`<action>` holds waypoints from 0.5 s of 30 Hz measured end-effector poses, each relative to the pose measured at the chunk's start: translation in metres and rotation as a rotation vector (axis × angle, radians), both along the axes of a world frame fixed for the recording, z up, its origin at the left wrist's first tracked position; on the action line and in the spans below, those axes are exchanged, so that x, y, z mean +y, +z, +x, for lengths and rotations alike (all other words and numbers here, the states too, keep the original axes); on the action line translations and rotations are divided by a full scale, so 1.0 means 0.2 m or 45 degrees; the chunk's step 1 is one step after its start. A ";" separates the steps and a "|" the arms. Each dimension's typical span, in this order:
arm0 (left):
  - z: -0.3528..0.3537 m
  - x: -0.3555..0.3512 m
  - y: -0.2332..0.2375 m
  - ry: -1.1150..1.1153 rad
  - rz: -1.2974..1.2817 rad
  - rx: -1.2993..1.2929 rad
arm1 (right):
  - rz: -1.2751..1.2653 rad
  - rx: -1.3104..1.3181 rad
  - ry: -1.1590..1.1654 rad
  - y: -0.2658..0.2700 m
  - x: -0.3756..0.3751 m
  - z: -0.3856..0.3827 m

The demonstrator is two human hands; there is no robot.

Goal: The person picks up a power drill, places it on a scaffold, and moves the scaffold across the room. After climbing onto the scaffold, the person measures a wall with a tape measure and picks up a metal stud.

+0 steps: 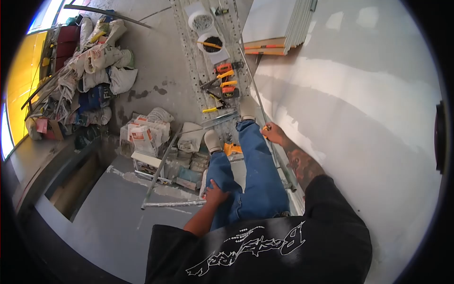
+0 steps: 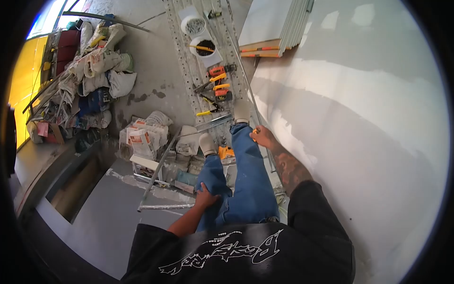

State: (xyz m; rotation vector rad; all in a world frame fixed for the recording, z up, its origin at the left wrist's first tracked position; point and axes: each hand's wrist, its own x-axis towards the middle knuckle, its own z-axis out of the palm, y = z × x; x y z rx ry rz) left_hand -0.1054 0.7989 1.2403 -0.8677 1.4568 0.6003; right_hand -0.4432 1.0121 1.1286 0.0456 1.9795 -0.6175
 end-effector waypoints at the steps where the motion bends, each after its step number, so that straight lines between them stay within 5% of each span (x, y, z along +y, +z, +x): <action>1: 0.02 -0.02 -0.02 -0.001 -0.004 0.004 | -0.014 0.021 0.085 -0.16 0.00 0.03; 3: -0.11 -0.04 0.00 0.019 -0.016 0.029 | 0.042 -0.108 0.294 -0.30 -0.13 -0.05; 7: -0.13 0.00 -0.06 0.013 -0.182 0.192 | 0.079 0.187 0.641 -0.73 -0.34 -0.01; 11: -0.14 0.02 -0.09 0.119 -0.210 0.356 | -0.164 0.210 0.628 -1.16 -0.56 0.04; 15: -0.11 0.03 -0.13 0.155 -0.252 0.425 | -0.052 0.177 0.502 -1.44 -0.72 0.17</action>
